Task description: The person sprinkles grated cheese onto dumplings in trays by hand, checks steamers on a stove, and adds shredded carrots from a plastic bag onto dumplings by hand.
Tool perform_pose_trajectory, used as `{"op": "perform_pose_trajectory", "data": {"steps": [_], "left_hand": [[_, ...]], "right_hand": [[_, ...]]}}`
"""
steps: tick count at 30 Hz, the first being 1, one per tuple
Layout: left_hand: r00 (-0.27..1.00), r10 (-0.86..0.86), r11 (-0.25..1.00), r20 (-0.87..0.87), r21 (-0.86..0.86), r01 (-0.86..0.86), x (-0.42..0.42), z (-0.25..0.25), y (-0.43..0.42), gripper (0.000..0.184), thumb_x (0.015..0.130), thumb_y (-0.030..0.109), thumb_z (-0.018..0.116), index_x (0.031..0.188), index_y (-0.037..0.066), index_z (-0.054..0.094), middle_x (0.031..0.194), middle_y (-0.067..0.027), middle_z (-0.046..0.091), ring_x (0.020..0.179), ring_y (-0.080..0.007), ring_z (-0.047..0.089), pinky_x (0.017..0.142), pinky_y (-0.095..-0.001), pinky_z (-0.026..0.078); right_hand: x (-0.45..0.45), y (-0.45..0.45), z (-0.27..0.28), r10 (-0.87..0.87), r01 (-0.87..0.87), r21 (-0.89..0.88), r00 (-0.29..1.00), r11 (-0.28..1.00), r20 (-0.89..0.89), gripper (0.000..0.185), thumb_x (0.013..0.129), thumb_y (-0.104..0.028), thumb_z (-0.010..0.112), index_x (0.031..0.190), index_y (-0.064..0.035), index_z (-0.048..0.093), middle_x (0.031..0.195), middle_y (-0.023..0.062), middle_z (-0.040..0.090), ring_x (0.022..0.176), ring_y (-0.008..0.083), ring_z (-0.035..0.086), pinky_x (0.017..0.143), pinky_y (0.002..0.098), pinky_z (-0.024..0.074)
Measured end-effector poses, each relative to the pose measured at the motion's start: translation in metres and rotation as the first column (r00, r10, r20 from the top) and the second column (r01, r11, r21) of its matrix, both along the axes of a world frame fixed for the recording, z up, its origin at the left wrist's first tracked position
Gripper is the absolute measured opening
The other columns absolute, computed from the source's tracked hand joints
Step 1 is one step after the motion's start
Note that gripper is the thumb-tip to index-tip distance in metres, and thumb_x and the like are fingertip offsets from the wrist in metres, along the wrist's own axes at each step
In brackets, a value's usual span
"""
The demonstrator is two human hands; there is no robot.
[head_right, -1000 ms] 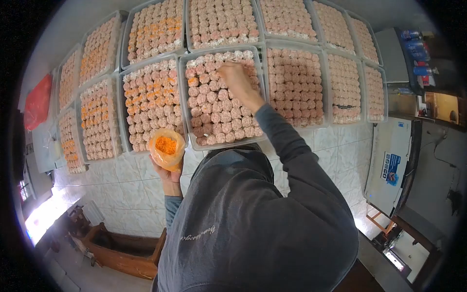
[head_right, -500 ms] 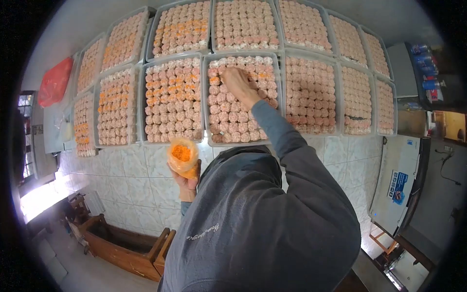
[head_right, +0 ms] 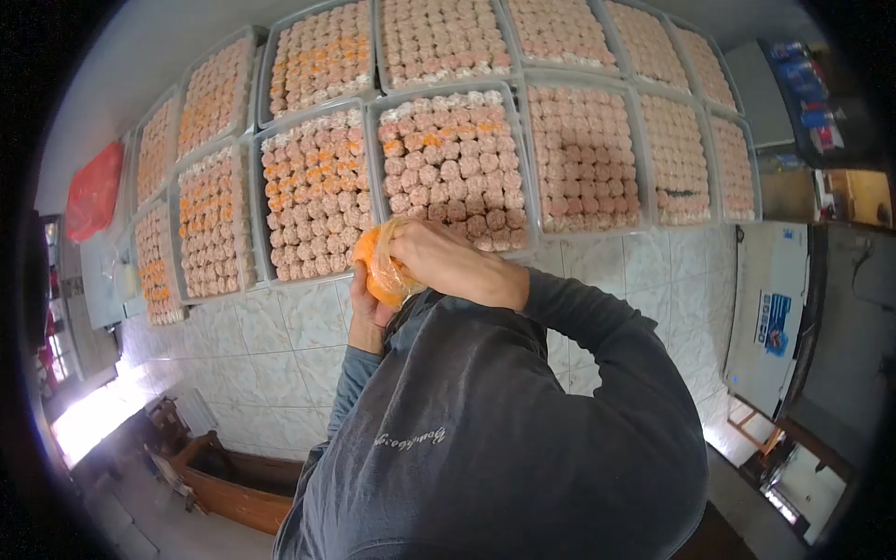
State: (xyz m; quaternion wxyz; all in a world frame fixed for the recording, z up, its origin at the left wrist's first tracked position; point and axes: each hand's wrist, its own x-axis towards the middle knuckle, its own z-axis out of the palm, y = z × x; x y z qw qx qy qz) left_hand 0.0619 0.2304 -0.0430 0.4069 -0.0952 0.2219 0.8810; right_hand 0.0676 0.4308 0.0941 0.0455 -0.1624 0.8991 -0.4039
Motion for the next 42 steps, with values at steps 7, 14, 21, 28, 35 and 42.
{"op": "perform_pose_trajectory", "data": {"steps": [7,14,21,28,35,42], "left_hand": [[0.994,0.105,0.994,0.021,-0.024,-0.105,-0.004,-0.007,-0.001,0.066,0.096,0.052,0.053,0.146,0.011,0.040,0.142,-0.0122,0.050,0.129,-0.0304,0.050,0.109,-0.0480,0.041],[0.958,0.284,0.956,0.050,-0.097,-0.278,0.000,0.003,-0.015,0.071,0.095,0.057,0.050,0.148,0.013,0.036,0.146,-0.0144,0.047,0.132,-0.0354,0.048,0.107,-0.0542,0.043],[0.931,0.348,0.934,0.114,-0.123,-0.334,0.008,0.003,-0.031,0.074,0.092,0.061,0.053,0.148,0.014,0.037,0.145,-0.0141,0.047,0.128,-0.0375,0.050,0.101,-0.0577,0.047],[0.948,0.307,0.950,0.084,-0.097,-0.298,-0.006,-0.001,-0.029,0.073,0.093,0.059,0.053,0.147,0.013,0.037,0.144,-0.0138,0.047,0.127,-0.0370,0.052,0.098,-0.0572,0.048],[0.965,0.257,0.961,0.061,-0.127,-0.248,-0.018,-0.002,-0.035,0.073,0.094,0.059,0.052,0.148,0.013,0.035,0.146,-0.0145,0.046,0.129,-0.0374,0.050,0.100,-0.0578,0.047],[0.950,0.305,0.951,0.062,-0.083,-0.299,-0.004,0.002,-0.048,0.074,0.092,0.059,0.055,0.148,0.013,0.037,0.146,-0.0144,0.045,0.129,-0.0374,0.050,0.101,-0.0574,0.047]], "right_hand": [[-0.009,-0.003,-0.019,-0.006,0.007,0.015,0.999,1.000,-0.040,0.012,0.079,-0.004,0.068,0.090,0.0000,0.070,0.091,0.0160,0.069,0.081,0.0315,0.069,0.070,0.0383,0.0566],[-0.091,0.034,-0.047,-0.291,0.319,-0.242,0.945,0.916,0.148,0.014,0.076,-0.005,0.073,0.089,0.0005,0.076,0.089,0.0191,0.072,0.072,0.0280,0.071,0.068,0.0336,0.0571],[-0.139,0.025,-0.167,-0.233,0.309,0.322,0.939,0.895,-0.253,0.004,0.075,0.001,0.065,0.075,0.0012,0.069,0.077,0.0151,0.065,0.077,0.0257,0.065,0.071,0.0368,0.0547],[-0.054,0.166,-0.153,-0.327,0.447,0.298,0.867,0.844,-0.376,0.009,0.080,-0.003,0.061,0.072,-0.0002,0.065,0.085,0.0126,0.063,0.084,0.0289,0.063,0.074,0.0397,0.0534],[-0.051,0.164,-0.129,-0.527,0.590,0.363,0.808,0.722,-0.265,0.006,0.080,-0.001,0.061,0.078,0.0013,0.065,0.088,0.0144,0.064,0.079,0.0333,0.066,0.073,0.0423,0.0541],[-0.094,0.115,-0.157,-0.493,0.544,0.271,0.837,0.794,-0.237,0.009,0.080,0.000,0.066,0.086,0.0047,0.069,0.088,0.0192,0.066,0.085,0.0378,0.065,0.079,0.0438,0.0522]]}}
